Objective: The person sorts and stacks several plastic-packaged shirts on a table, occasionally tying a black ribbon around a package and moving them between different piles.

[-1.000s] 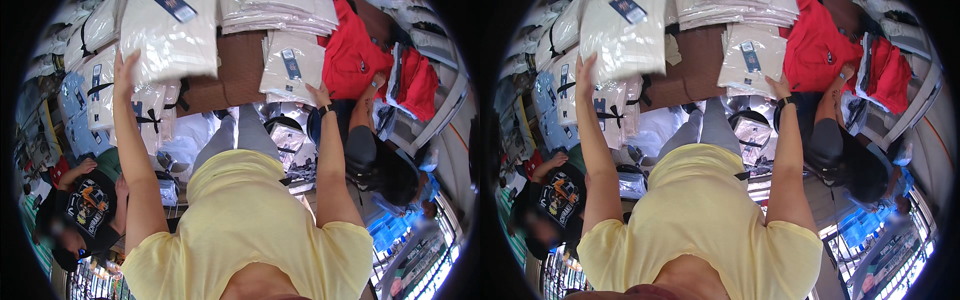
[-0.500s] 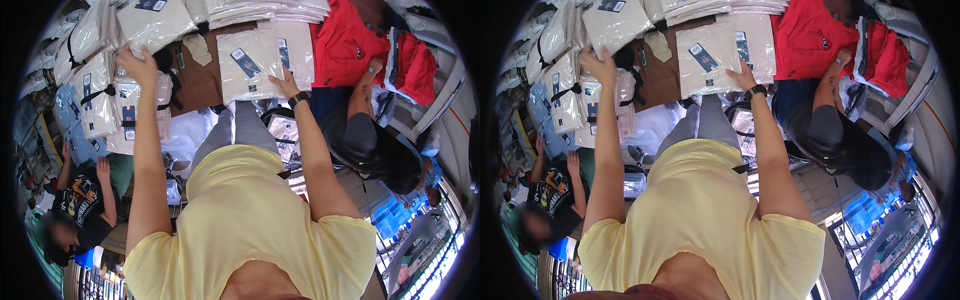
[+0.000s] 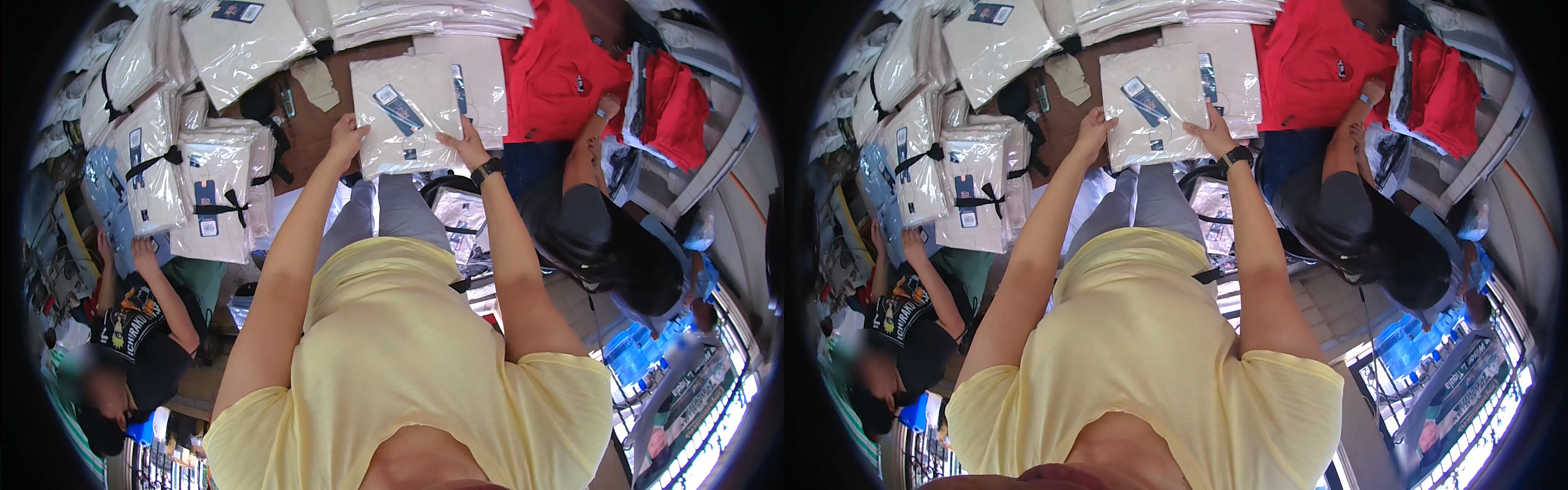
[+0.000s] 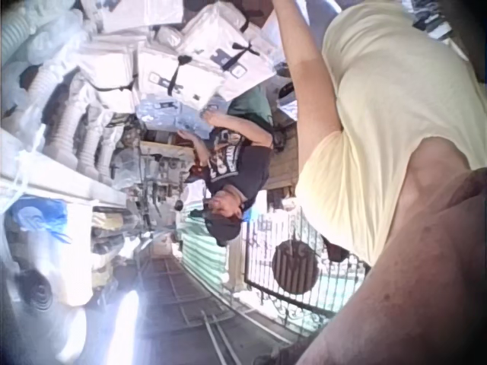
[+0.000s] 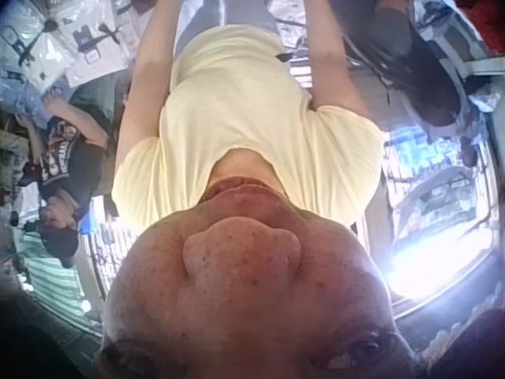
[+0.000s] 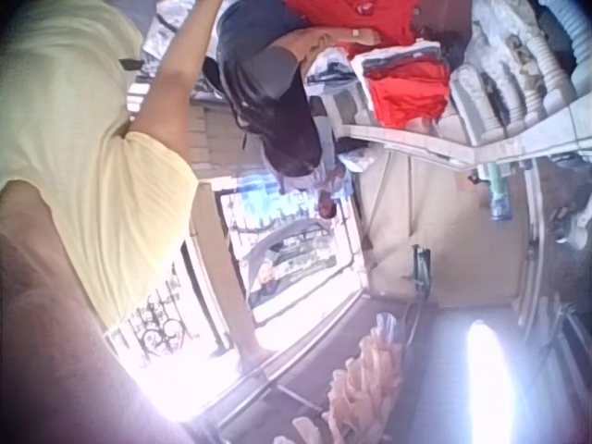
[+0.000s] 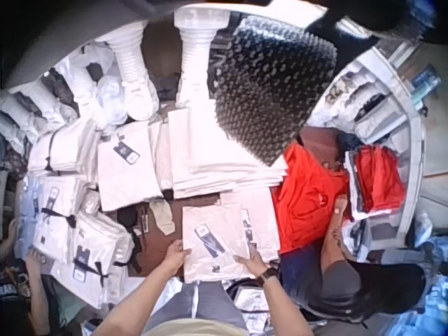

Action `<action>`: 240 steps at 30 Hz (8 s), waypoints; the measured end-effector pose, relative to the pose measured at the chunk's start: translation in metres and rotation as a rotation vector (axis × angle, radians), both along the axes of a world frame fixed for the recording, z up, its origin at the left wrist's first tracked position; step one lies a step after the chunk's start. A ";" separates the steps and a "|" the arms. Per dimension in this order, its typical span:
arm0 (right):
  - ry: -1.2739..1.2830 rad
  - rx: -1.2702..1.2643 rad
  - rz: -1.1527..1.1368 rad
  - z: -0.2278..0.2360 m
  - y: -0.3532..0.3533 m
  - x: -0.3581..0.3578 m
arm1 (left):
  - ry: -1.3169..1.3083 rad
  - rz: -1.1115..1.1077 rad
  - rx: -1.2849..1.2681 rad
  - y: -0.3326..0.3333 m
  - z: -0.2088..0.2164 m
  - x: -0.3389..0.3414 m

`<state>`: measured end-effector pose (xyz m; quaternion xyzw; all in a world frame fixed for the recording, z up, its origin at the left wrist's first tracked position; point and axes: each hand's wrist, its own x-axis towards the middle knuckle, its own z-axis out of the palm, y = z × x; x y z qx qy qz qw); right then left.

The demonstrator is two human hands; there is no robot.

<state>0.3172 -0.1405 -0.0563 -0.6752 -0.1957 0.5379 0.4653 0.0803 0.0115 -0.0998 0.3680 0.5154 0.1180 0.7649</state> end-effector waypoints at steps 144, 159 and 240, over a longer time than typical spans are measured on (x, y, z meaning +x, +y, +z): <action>-0.710 -0.174 1.173 -0.006 0.206 0.026 | -0.113 0.661 -0.474 -0.126 0.009 0.020; -0.573 -0.222 0.038 -0.050 0.003 -0.034 | 0.251 0.276 -0.599 -0.132 0.038 -0.007; -0.368 -0.464 0.156 -0.062 0.063 -0.003 | 0.225 -0.176 0.215 0.002 -0.009 -0.029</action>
